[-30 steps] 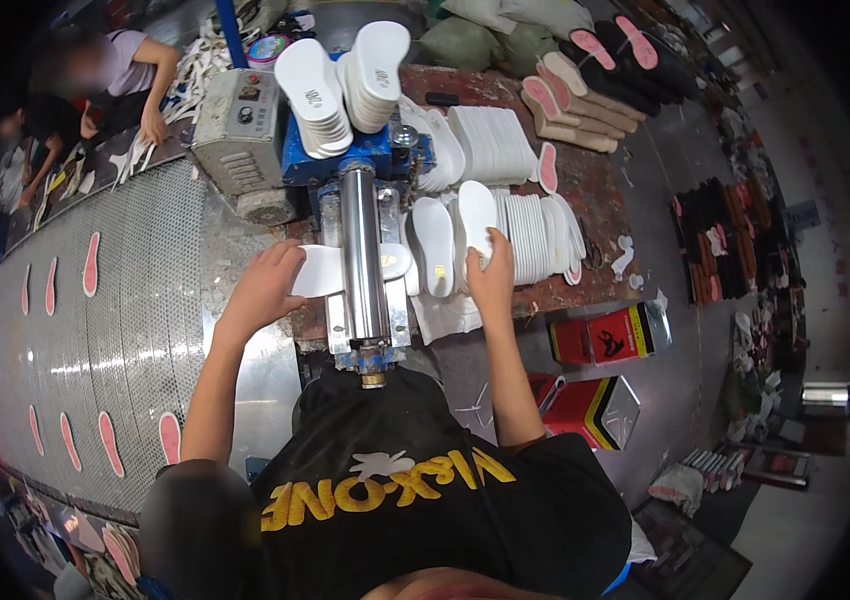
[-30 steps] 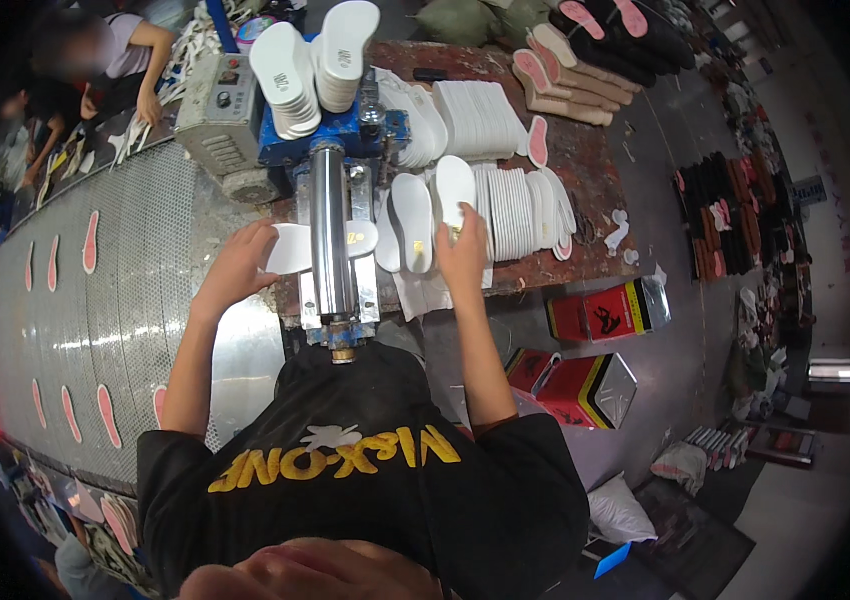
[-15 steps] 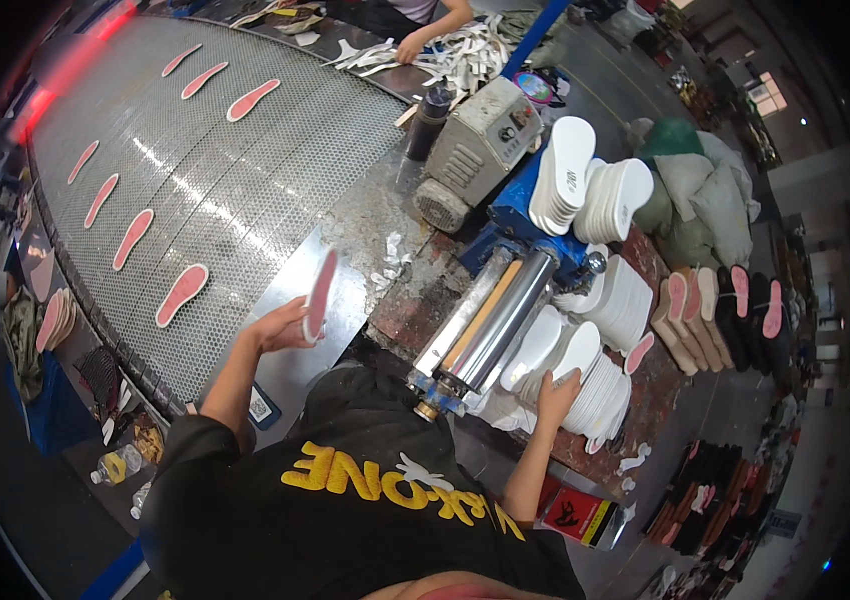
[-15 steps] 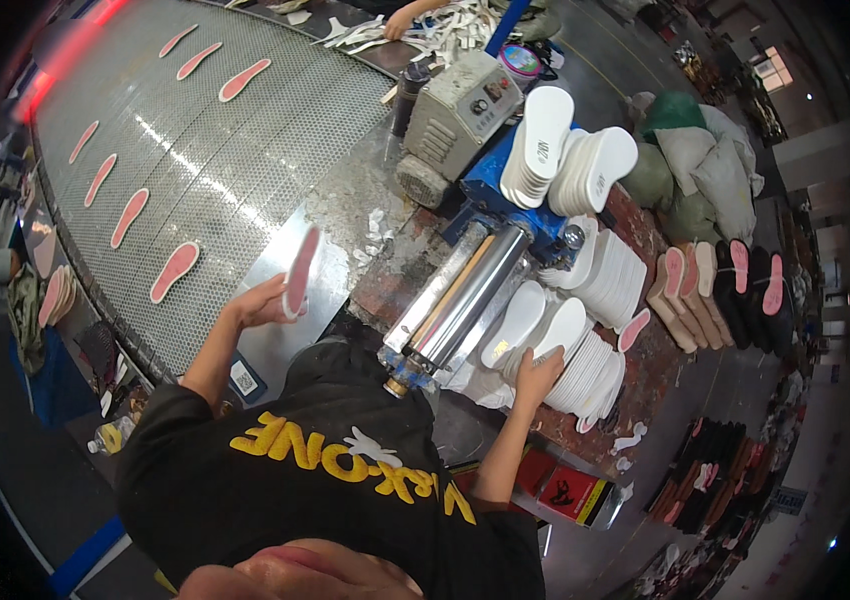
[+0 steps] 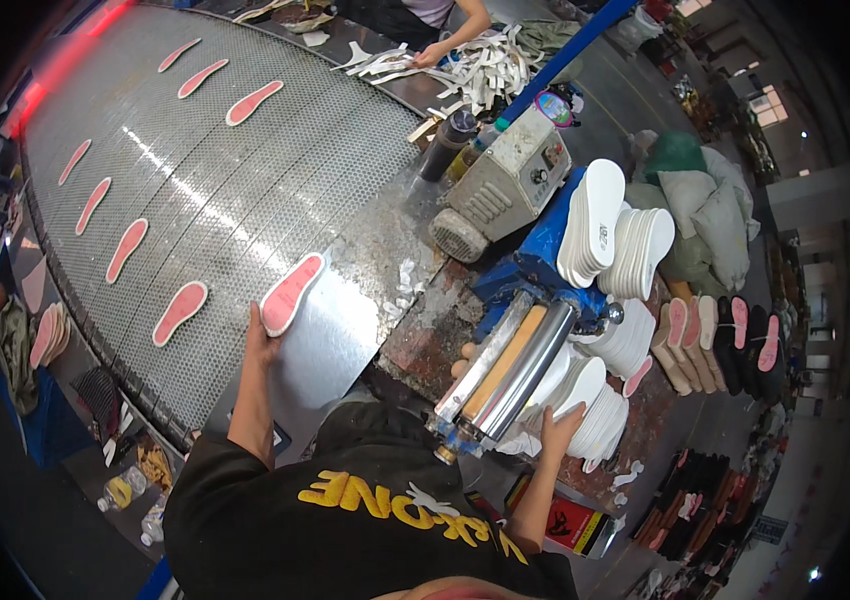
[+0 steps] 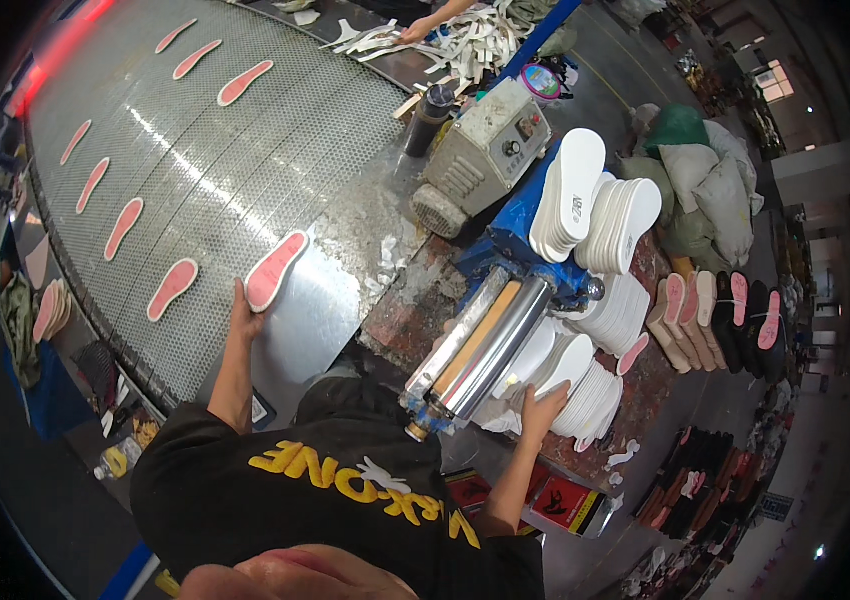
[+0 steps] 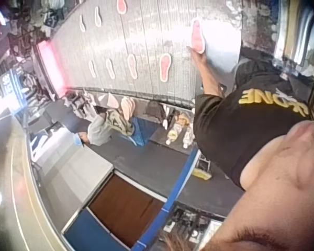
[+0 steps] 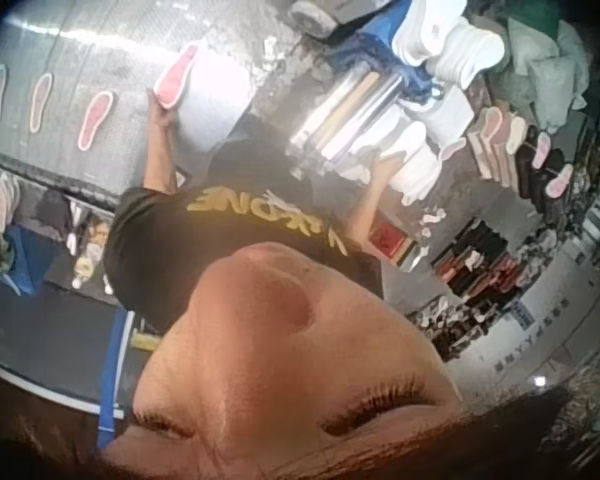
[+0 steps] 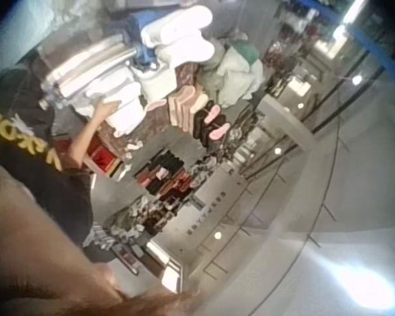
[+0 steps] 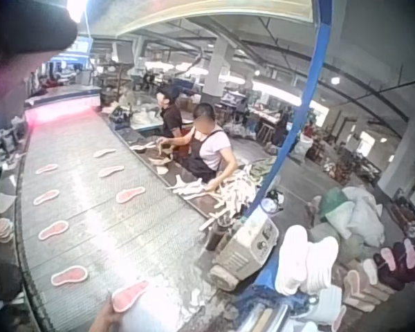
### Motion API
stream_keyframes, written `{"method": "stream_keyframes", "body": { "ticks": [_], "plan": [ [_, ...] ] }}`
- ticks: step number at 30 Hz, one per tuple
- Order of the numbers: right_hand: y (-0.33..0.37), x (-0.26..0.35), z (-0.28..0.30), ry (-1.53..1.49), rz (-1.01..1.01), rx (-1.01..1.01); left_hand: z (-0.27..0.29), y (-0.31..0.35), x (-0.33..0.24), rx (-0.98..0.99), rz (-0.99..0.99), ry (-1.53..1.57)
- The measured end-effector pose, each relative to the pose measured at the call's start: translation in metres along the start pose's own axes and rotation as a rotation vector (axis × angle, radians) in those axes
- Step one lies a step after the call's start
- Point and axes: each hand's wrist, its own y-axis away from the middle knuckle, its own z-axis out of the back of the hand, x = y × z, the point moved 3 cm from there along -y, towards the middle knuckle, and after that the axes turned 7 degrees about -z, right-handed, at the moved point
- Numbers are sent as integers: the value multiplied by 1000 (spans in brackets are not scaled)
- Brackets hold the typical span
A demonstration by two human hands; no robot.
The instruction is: Applying glue and stacking shoe insole components using a roller machine.
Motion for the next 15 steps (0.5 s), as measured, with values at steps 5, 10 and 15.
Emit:
{"method": "stream_keyframes", "body": {
  "ticks": [5, 10, 15],
  "plan": [
    [-4, -1, 1, -47, -101, 130, -79, -84, -18, 113, 10, -112],
    [-8, 2, -2, 33, -133, 171, -169, -195, -45, 300, 20, -170],
    [-16, -8, -12, 81, -187, 196, -175, -263, -50, 66, 91, -294]
  ]
}}
